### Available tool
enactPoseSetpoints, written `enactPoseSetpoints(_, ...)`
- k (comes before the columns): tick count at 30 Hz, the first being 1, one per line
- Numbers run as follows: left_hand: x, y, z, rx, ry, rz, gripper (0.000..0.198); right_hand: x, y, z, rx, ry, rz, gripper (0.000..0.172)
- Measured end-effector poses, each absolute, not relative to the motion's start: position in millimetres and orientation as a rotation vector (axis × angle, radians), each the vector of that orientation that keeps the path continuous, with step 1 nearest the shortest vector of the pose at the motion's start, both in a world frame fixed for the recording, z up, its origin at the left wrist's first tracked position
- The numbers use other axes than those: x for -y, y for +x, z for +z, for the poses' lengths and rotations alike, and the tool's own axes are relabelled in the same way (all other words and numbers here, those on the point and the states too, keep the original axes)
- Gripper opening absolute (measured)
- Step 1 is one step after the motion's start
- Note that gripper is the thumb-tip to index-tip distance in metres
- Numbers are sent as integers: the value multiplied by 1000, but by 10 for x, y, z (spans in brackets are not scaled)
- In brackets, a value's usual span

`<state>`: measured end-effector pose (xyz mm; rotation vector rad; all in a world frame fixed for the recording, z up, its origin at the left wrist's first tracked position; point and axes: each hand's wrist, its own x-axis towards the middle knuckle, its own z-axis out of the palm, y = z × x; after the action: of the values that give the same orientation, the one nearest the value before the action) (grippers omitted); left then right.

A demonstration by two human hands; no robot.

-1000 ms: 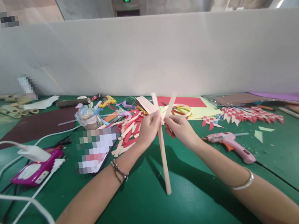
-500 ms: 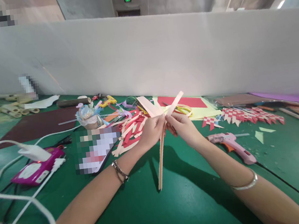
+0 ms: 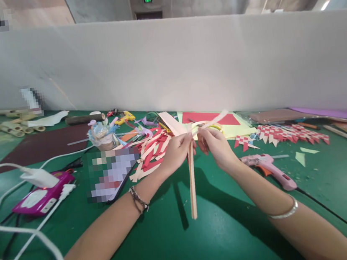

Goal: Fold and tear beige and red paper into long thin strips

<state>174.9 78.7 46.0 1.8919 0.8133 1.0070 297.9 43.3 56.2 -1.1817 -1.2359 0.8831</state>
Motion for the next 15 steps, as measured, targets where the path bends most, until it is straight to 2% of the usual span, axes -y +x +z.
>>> enactPoseSetpoints(15, -807, 1733, 445, -951, 1916, 1088, 43, -420, 2963, 556, 1389, -1219, 988, 28)
